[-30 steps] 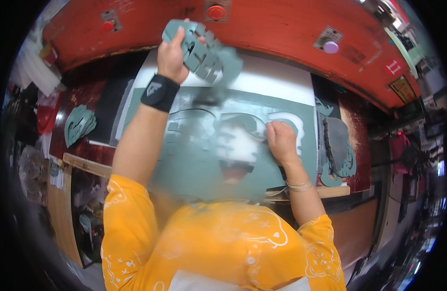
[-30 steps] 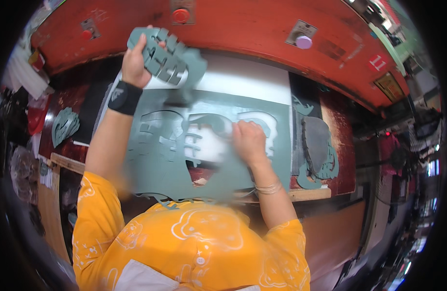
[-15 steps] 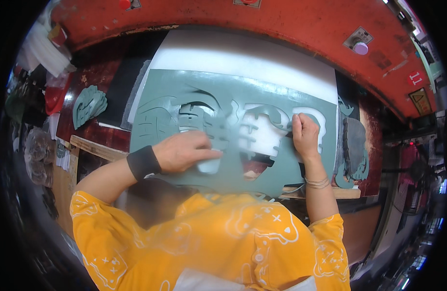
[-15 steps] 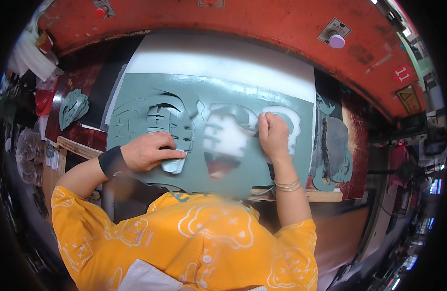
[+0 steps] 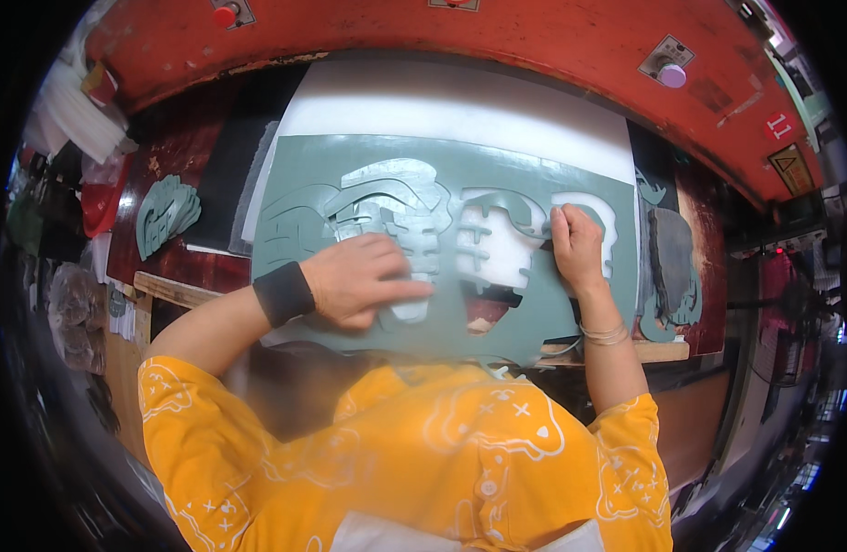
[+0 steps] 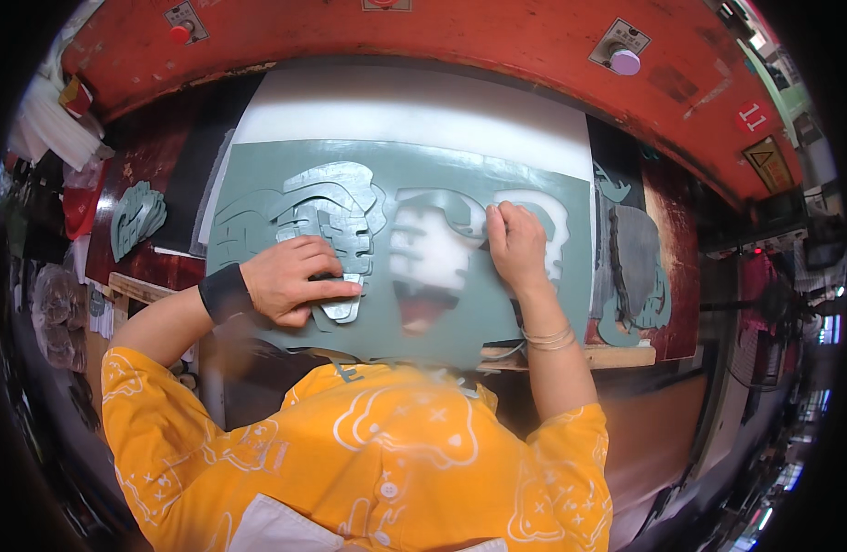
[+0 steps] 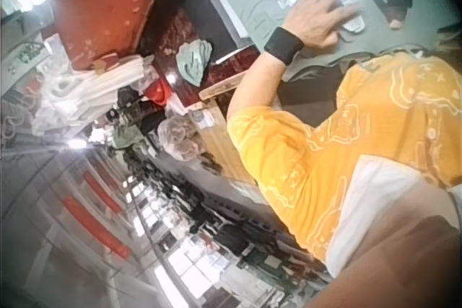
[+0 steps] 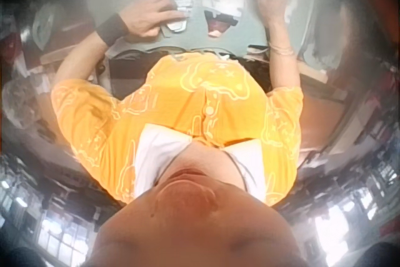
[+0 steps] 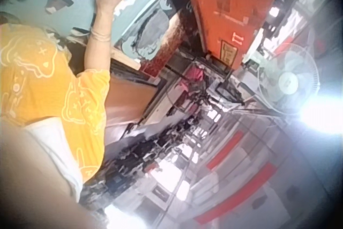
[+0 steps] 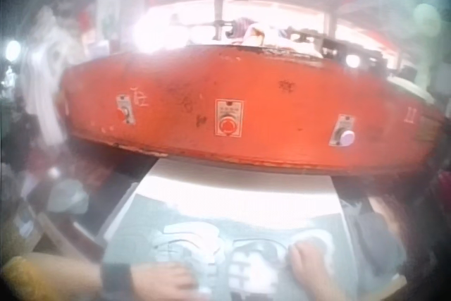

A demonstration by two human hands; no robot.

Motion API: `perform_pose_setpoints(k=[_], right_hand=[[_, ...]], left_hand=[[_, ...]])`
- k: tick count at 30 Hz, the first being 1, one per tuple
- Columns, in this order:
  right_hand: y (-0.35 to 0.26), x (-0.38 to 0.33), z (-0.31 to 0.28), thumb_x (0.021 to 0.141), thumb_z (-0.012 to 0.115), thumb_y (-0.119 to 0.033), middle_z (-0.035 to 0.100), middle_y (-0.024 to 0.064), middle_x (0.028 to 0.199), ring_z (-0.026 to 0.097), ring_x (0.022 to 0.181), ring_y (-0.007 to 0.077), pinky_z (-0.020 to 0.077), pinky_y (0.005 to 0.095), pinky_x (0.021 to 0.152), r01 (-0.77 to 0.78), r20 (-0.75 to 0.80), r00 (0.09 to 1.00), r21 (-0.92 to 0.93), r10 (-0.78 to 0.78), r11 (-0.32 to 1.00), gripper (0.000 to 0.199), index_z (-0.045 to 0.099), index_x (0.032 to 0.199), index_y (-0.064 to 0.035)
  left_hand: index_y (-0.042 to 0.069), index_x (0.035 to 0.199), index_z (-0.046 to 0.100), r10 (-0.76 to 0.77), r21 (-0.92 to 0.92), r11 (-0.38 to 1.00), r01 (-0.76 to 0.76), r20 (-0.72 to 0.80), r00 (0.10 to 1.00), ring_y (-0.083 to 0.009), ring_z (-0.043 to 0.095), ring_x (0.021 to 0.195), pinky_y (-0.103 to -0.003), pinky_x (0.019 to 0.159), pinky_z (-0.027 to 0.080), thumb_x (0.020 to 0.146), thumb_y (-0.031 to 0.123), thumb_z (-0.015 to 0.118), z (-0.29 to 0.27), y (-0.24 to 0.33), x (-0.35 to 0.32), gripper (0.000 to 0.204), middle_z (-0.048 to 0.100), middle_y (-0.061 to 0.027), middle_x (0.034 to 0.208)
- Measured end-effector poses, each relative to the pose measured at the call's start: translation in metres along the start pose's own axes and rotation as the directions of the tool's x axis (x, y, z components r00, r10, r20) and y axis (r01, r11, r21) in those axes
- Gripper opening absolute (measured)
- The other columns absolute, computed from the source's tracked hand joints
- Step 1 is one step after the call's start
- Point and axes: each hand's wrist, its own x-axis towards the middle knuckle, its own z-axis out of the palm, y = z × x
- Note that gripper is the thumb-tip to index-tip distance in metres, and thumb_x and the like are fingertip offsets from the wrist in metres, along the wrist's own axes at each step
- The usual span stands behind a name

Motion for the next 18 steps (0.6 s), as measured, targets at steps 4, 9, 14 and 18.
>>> perform_pose_setpoints(k=[4,9,14,18], right_hand=[[0.002,0.001,0.002,0.092,0.053,-0.015,0.045,0.0183,0.063,0.044,0.058,0.0347,0.0361,0.0406,0.055,0.001,0.006,1.000,-0.023,-0.001,1.000,0.030,0.045,0.069,0.0013],[0.002,0.000,0.003,0.091,0.055,-0.016,0.046,0.0149,0.059,0.045,0.057,0.0328,0.0369,0.0421,0.056,-0.001,-0.007,1.000,-0.037,0.001,0.999,0.029,0.046,0.067,-0.0019],[-0.024,0.013,-0.004,0.088,0.060,-0.015,0.052,0.0141,0.065,0.050,0.061,0.0269,0.0421,0.0344,0.060,-0.224,0.108,0.968,-0.039,0.227,0.974,0.024,0.052,0.071,-0.0003],[-0.077,0.048,-0.005,0.082,0.068,-0.013,0.059,0.0099,0.079,0.055,0.070,0.0229,0.0461,0.0308,0.067,0.123,-0.152,0.982,0.088,-0.109,0.988,0.015,0.059,0.087,-0.0019]], left_hand=[[0.017,0.128,0.053,-0.076,-0.028,0.997,0.077,0.048,0.996,-0.0283,0.057,0.083,-0.035,0.078,0.048,0.080,0.017,0.060,0.004,-0.007,0.010,0.049,0.057,-0.0087,0.088],[0.005,0.125,0.055,-0.637,-0.698,0.677,0.234,-0.396,0.662,-0.0266,0.063,0.100,-0.037,0.087,0.049,0.100,0.034,0.045,-0.004,-0.037,0.011,0.040,0.064,-0.0099,0.115],[0.003,0.130,0.048,-0.910,-0.777,0.084,-0.624,-0.315,0.270,-0.0258,0.057,0.111,-0.041,0.097,0.046,0.102,0.044,0.035,-0.043,-0.072,-0.010,0.051,0.057,-0.0115,0.124],[0.002,0.131,0.046,-0.903,-0.762,0.143,-0.632,-0.361,0.232,-0.0264,0.056,0.114,-0.041,0.098,0.046,0.102,0.043,0.035,-0.049,-0.069,-0.002,0.052,0.055,-0.0137,0.127]])
